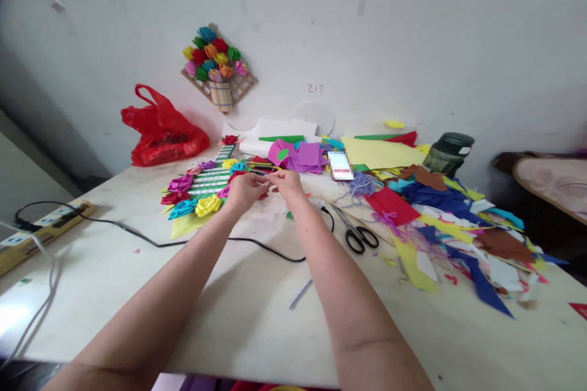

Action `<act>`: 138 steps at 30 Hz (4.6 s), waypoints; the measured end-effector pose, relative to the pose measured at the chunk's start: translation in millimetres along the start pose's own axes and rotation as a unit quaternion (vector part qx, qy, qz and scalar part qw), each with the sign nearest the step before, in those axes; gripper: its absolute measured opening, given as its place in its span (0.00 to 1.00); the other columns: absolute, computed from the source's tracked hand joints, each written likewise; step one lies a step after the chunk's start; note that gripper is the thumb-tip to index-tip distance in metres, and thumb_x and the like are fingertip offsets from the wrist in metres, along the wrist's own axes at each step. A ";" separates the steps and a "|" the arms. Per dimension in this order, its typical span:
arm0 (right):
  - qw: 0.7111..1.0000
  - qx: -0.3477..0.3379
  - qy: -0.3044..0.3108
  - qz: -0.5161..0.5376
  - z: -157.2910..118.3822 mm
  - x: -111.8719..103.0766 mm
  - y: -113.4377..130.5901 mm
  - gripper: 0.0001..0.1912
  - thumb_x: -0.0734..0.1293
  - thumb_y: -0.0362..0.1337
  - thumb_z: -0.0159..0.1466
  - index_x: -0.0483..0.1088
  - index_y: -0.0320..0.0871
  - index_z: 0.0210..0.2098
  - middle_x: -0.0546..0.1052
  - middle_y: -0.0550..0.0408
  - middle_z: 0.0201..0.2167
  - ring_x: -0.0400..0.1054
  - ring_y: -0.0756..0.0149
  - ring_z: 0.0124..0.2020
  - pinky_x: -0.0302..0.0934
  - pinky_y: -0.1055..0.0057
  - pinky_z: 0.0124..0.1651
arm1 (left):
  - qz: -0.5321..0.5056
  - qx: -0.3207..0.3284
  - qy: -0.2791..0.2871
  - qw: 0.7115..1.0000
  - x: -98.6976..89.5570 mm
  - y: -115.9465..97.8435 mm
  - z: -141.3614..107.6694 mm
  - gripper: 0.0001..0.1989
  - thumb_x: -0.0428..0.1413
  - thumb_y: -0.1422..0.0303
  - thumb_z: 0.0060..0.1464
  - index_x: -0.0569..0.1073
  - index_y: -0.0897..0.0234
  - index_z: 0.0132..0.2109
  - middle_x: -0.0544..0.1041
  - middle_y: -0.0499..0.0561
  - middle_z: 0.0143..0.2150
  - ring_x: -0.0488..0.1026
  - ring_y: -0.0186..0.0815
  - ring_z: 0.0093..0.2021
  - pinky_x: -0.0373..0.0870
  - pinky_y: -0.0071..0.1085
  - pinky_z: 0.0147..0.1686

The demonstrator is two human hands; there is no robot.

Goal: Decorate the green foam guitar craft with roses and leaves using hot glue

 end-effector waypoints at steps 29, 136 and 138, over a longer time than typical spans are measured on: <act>0.939 -0.001 0.344 -0.024 -16.2 51.0 -10.8 0.16 0.73 0.45 0.45 0.72 0.36 0.24 0.76 0.51 0.22 0.70 0.71 0.22 0.60 0.77 0.24 | -0.353 -0.062 0.168 0.919 -31.7 15.7 28.9 0.11 0.64 0.73 0.32 0.76 0.69 0.29 0.75 0.51 0.27 0.67 0.26 0.23 0.59 0.23 0.24; 0.989 0.003 0.113 0.097 -6.2 26.8 -0.9 0.08 0.66 0.37 0.52 0.67 0.38 0.21 0.70 0.58 0.14 0.62 0.74 0.13 0.55 0.77 0.18 | -0.517 -0.009 0.106 0.849 9.8 6.0 15.4 0.11 0.63 0.67 0.39 0.69 0.69 0.29 0.73 0.49 0.23 0.67 0.27 0.21 0.63 0.27 0.27; 0.986 0.012 0.146 0.083 -8.5 28.6 0.9 0.09 0.68 0.39 0.51 0.69 0.38 0.24 0.72 0.57 0.15 0.63 0.74 0.14 0.57 0.77 0.19 | -0.516 -0.011 0.082 0.853 6.4 6.8 15.7 0.11 0.63 0.68 0.39 0.69 0.69 0.29 0.75 0.51 0.26 0.69 0.29 0.23 0.64 0.27 0.28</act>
Point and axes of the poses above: each hand's wrist, its own z-axis towards the middle knuckle, its own x-axis out of the palm, y = z × x, the point moved 7 cm from there along z, towards the middle knuckle
